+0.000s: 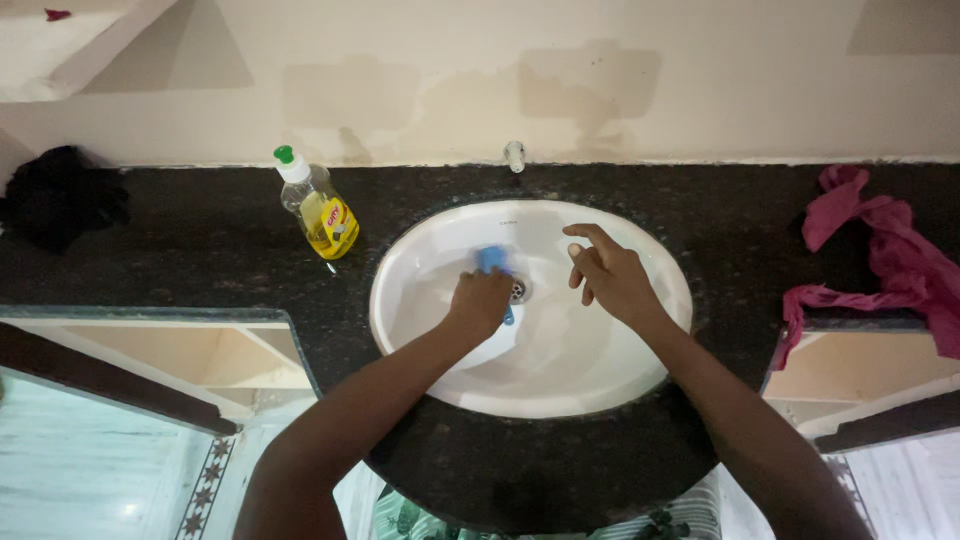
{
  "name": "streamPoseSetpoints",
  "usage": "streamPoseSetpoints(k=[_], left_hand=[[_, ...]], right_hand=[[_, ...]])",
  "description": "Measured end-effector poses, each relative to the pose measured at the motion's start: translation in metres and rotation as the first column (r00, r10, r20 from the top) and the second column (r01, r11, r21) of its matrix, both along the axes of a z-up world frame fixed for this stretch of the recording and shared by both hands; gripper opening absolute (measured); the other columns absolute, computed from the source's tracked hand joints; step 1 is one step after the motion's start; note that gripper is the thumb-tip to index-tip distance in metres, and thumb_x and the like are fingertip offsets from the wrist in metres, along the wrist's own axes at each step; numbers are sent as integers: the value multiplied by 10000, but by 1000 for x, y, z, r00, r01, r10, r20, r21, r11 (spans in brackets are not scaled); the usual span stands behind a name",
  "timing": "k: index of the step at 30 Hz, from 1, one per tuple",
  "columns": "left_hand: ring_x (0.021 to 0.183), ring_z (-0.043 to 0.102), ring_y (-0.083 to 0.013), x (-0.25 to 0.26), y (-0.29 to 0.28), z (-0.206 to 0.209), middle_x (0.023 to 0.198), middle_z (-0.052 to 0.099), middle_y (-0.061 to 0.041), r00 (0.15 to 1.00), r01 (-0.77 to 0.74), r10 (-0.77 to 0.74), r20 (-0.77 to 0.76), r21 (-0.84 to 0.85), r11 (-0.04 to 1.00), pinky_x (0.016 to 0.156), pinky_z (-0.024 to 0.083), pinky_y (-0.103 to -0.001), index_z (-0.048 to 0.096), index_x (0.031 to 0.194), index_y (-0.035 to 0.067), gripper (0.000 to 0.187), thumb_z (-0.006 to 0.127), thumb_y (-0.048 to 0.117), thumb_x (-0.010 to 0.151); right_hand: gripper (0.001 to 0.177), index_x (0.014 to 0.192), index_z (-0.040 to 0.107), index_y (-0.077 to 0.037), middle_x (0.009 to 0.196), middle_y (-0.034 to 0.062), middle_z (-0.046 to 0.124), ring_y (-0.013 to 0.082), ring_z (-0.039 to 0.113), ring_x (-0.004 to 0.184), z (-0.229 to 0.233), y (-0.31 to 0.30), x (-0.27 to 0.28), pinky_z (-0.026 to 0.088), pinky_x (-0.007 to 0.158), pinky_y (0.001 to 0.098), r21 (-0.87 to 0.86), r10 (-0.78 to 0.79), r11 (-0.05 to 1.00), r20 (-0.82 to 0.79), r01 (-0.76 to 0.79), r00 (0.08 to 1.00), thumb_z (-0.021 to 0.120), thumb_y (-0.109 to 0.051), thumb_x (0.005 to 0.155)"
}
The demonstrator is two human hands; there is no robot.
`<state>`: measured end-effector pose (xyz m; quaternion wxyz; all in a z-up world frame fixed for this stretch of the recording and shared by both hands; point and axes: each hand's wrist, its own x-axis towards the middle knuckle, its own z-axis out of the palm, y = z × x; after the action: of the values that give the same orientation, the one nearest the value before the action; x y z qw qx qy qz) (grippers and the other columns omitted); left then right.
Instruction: The person scrubs a white bathroom sink using a blue brush and liquid soap. They repeatedly apply soap from a bottle and scrub the basin and drain area throughout the clip.
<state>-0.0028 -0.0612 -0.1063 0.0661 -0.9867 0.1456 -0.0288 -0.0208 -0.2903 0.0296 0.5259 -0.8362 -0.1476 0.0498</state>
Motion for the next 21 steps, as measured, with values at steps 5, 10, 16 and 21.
streamPoseSetpoints(k=[5,10,16,21], left_hand=[[1026,662,-331,14,4,-31,1054,677,-212,991,-87,109,82,-237,968,808,578,-381,635,1046,-9,175,633,74,892],[915,652,-453,36,5,-37,1022,652,-291,988,24,86,127,-682,731,781,537,-489,634,1030,-34,243,653,31,796],[946,722,-352,40,-68,-14,983,756,-205,989,119,-135,65,-890,439,820,557,-444,686,1049,-5,186,585,59,906],[932,778,-270,21,-53,43,1029,768,-167,598,-554,-531,-600,-788,268,856,626,-390,676,1090,-66,276,523,160,1052]], right_hand=[[393,1367,586,-129,682,56,688,124,605,485,2,-2,-2,501,505,292,-17,-14,1000,23,15,1000,535,-323,1029],[388,1361,584,-120,682,64,689,130,606,473,-2,-6,10,505,495,302,-22,-18,1000,56,19,998,544,-309,1024],[364,1350,594,-121,660,69,686,126,621,479,-14,-11,20,514,483,311,-23,-18,1000,106,20,994,561,-289,1029],[363,1347,595,-134,666,57,699,133,630,471,-15,-12,23,513,472,307,-43,-49,998,105,54,993,561,-302,1027]])
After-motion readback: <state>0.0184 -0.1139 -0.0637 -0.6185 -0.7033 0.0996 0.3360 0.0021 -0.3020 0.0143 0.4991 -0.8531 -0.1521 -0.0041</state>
